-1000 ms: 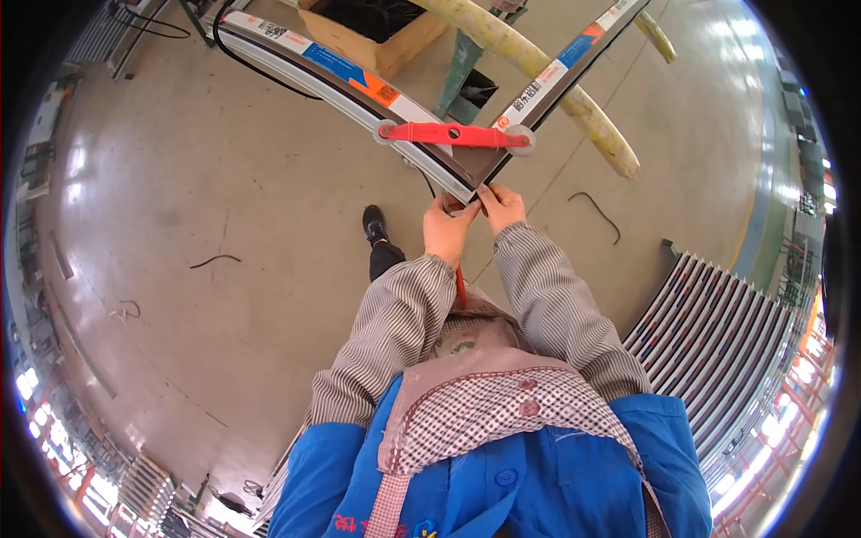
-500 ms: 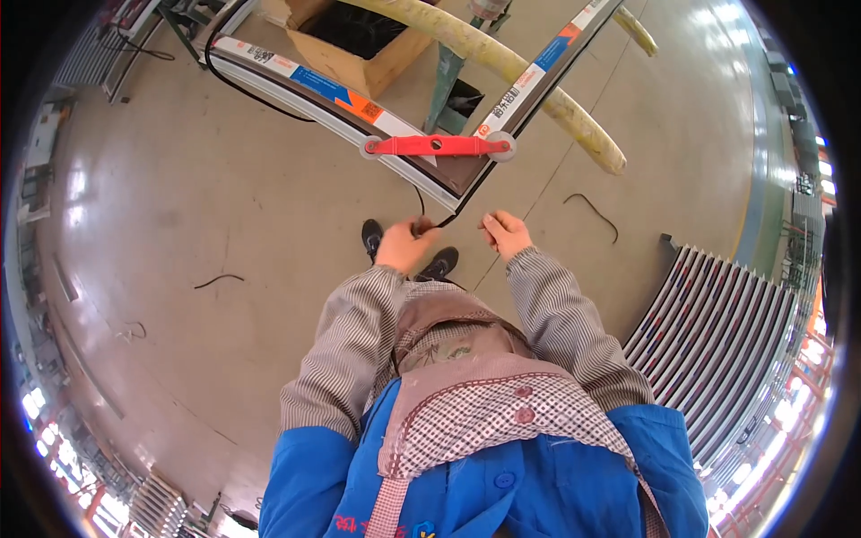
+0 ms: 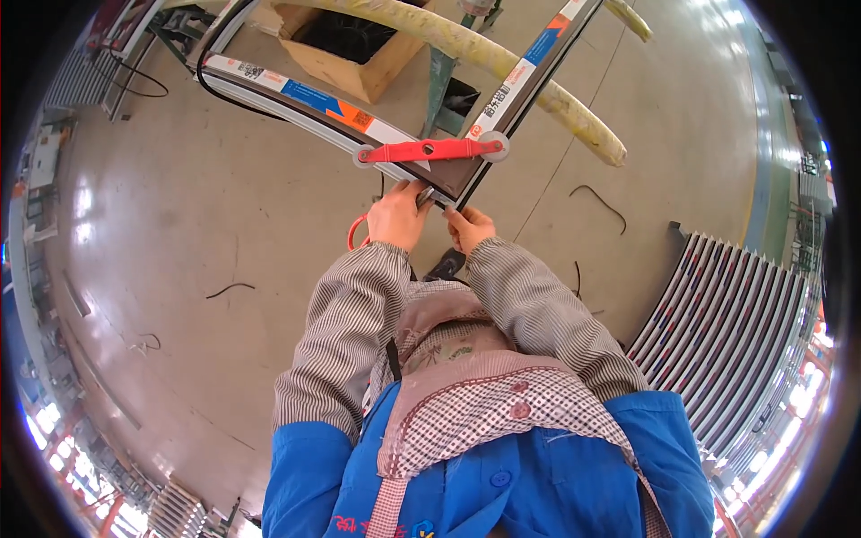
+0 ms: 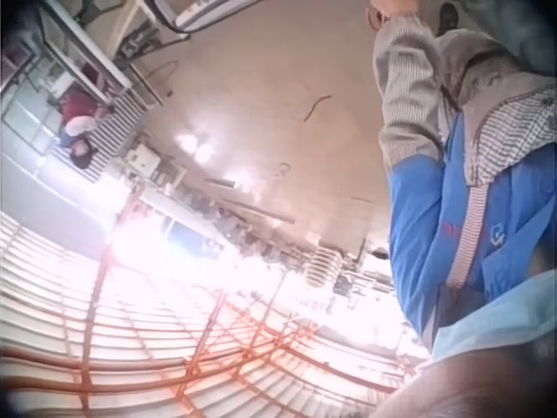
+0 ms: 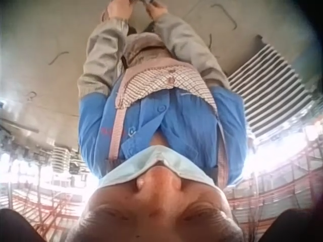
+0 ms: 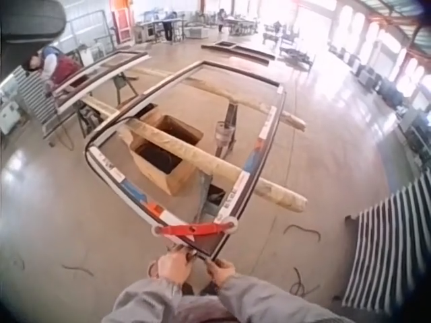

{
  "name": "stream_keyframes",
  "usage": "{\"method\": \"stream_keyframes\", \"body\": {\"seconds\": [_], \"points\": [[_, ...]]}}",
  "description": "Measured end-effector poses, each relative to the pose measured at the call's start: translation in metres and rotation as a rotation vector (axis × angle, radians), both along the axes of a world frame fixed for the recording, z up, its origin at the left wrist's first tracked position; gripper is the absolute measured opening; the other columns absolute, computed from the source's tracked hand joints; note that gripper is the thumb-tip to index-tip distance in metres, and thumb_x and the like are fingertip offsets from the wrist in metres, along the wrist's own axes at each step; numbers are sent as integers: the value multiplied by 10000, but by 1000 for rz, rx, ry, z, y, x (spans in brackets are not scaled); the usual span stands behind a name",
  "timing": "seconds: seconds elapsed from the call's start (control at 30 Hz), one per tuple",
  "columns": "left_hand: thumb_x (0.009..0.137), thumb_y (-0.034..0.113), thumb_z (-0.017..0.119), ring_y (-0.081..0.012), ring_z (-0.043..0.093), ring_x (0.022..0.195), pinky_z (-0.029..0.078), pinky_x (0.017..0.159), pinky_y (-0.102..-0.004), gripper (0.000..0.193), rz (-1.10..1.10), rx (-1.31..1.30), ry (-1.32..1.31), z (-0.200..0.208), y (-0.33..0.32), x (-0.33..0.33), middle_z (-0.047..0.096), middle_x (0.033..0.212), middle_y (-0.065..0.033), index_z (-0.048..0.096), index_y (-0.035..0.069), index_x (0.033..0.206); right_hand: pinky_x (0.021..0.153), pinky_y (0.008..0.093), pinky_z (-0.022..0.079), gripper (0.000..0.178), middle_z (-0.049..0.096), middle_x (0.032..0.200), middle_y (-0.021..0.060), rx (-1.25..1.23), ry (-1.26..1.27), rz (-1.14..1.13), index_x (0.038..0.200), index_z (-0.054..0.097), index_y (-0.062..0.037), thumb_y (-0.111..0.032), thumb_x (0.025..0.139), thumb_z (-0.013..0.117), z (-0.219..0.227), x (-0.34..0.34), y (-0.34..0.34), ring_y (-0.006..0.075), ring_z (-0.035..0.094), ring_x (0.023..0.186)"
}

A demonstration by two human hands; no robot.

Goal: Assembling window frames by inserting gaskets and components using a hand tool.

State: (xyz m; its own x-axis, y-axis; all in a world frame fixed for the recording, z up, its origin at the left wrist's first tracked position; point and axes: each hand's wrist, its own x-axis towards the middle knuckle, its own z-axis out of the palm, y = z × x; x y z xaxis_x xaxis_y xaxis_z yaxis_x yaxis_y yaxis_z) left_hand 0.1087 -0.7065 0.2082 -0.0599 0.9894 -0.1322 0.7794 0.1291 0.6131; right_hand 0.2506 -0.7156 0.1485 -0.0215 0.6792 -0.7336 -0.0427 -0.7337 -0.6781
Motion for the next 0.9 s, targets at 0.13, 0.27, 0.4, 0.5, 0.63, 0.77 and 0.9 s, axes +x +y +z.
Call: {"method": "stream_keyframes", "body": {"seconds": [0.13, 0.27, 0.4, 0.5, 0.63, 0.77, 0.9], "points": [[723, 255, 624, -309, 581, 786, 461, 664, -404, 274, 22, -64, -7, -2, 6, -4, 614, 869, -104, 596, 96, 944, 359, 217, 264, 202, 444, 541, 10, 34, -128, -29, 747, 529, -18, -194, 803, 610, -5, -4, 1, 67, 352, 396], [715, 247, 629, -311, 583, 784, 462, 667, -410, 269, 40, -136, 16, -1, 7, -7, 614, 846, -104, 590, 94, 933, 350, 232, 266, 233, 445, 531, 9, -122, 2, -62, 728, 517, -28, -222, 784, 633, 18, -12, 8, 84, 348, 377], [717, 230, 625, -306, 582, 788, 463, 664, -408, 237, 48, -111, 45, -2, 8, 4, 606, 858, -95, 582, 87, 900, 343, 264, 286, 285, 451, 540, 16, -44, -169, -63, 722, 502, -30, -265, 762, 658, 6, -20, 11, 102, 374, 390], [703, 243, 642, -326, 582, 754, 461, 671, -411, 272, 111, -59, 44, -3, 4, 8, 618, 791, -108, 593, 84, 918, 348, 277, 299, 290, 467, 564, 23, -104, -156, -42, 731, 502, -31, -270, 756, 664, 4, -16, 14, 105, 405, 424], [705, 197, 655, -312, 594, 708, 462, 660, -380, 221, 372, 174, -71, 5, -16, 17, 614, 738, -104, 599, 50, 859, 380, 297, 348, 307, 458, 546, 43, -111, -193, 163, 793, 527, -15, -259, 717, 696, 16, 8, 15, 125, 417, 440], [730, 273, 632, -233, 614, 642, 462, 621, -322, 255, 529, -179, -556, -32, -31, 26, 622, 660, -112, 610, 19, 727, 748, 379, 432, 524, 536, 998, 109, 758, -779, 596, 1068, 486, -57, -157, 597, 695, 50, 52, -3, 253, 531, 895], [725, 273, 640, -192, 594, 594, 454, 590, -309, 278, 661, -212, -745, -60, -22, 41, 608, 617, -99, 605, -4, 724, 926, 386, 325, 644, 387, 1236, 98, 1159, -1060, 793, 1211, 391, -97, -79, 619, 645, 121, 30, 37, 242, 395, 1142]]}}
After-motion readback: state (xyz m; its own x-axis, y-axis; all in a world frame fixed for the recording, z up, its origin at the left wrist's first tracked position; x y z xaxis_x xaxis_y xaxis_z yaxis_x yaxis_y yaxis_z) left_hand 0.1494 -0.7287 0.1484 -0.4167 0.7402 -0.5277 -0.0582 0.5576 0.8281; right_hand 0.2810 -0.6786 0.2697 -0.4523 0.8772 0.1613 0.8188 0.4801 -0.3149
